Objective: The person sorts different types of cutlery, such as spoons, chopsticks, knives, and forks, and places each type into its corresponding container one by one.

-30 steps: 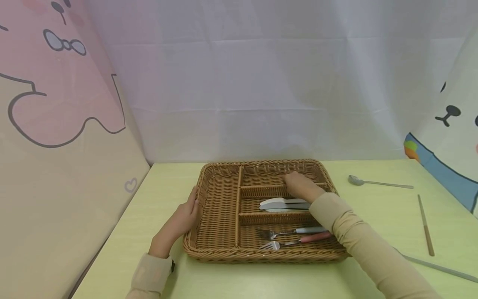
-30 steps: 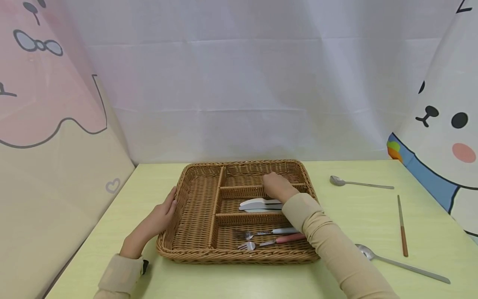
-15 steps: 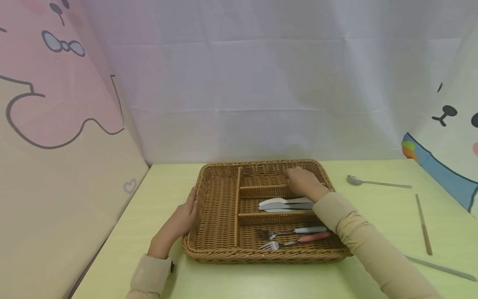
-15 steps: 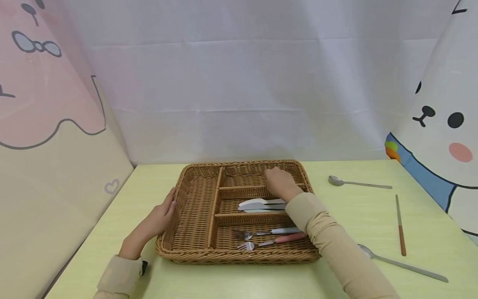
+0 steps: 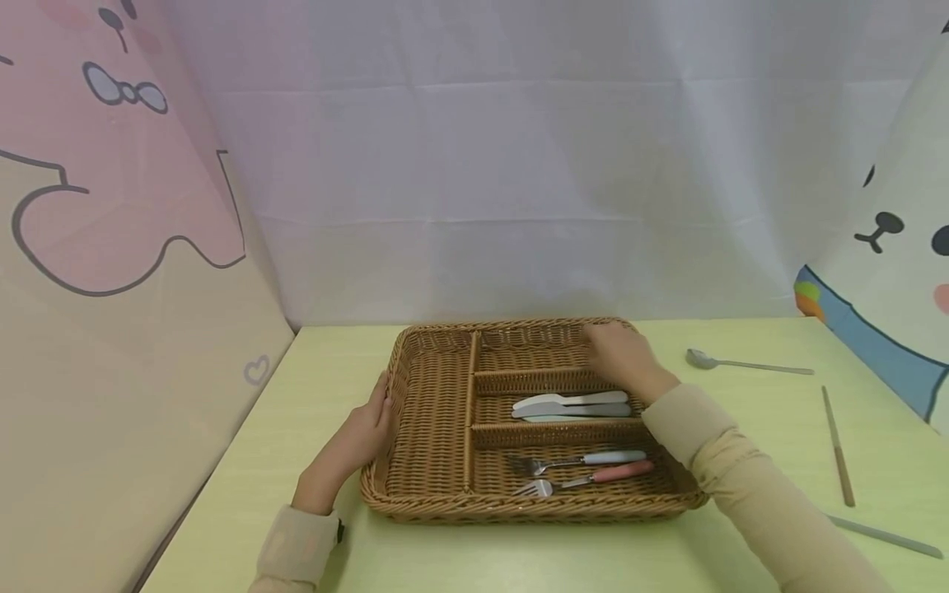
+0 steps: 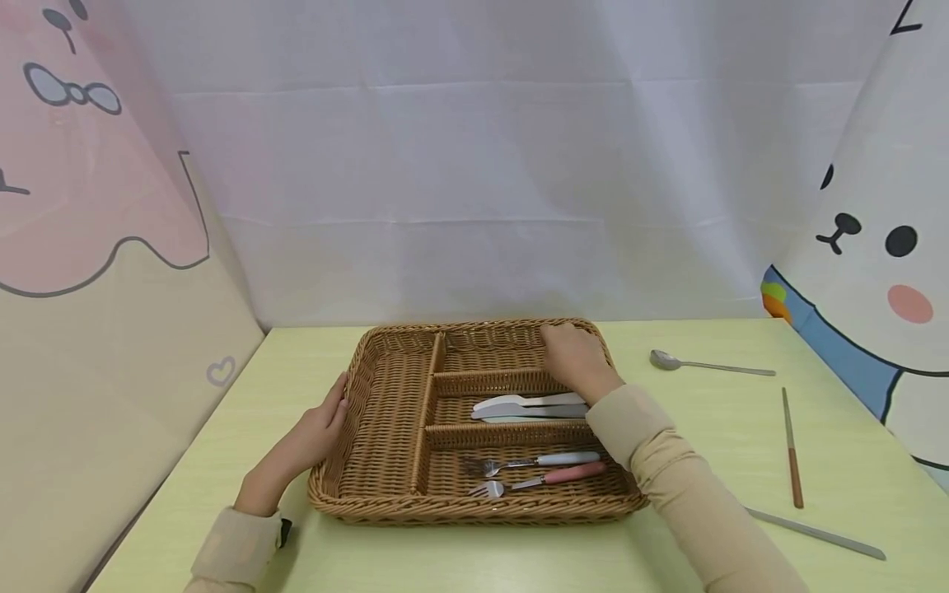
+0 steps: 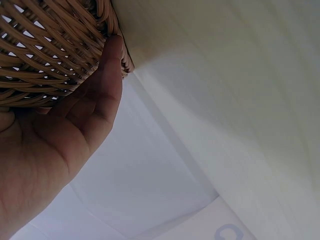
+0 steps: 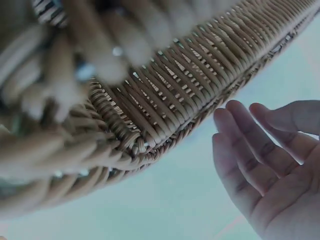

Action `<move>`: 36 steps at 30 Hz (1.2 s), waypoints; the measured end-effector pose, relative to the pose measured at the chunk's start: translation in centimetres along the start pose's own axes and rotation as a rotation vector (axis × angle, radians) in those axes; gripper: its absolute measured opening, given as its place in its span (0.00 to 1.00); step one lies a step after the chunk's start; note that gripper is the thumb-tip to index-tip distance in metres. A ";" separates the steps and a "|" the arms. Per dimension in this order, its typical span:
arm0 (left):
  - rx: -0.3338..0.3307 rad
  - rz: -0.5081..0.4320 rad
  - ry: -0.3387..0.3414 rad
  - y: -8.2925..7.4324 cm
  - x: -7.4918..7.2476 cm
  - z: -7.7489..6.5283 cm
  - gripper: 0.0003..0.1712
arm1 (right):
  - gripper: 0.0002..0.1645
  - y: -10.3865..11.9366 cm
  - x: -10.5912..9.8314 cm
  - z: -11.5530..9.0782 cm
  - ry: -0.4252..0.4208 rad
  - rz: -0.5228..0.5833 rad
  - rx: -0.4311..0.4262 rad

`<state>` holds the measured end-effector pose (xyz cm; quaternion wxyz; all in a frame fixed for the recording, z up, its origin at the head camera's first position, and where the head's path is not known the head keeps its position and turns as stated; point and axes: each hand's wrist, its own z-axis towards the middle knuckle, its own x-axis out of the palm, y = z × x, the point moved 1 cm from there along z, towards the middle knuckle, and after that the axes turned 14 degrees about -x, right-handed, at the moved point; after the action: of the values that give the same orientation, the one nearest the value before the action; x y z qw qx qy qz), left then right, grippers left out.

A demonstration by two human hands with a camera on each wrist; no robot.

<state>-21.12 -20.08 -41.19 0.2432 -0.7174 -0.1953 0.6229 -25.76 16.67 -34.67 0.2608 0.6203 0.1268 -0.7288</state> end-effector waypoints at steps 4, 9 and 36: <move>0.004 0.006 -0.004 0.0 0.0 0.0 0.30 | 0.13 -0.4 -0.5 -0.5 -0.026 0.020 -0.004; 0.008 0.007 -0.008 0.0 0.0 0.0 0.30 | 0.08 -0.9 -1.4 -1.1 -0.062 -0.003 -0.014; 0.013 0.003 -0.003 0.1 0.0 0.0 0.30 | 0.17 -8.7 -1.5 -9.6 -0.008 0.077 0.185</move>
<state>-21.11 -20.19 -41.24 0.2465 -0.7153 -0.1907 0.6255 -22.24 29.08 -36.27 0.2307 0.6432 0.0341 -0.7293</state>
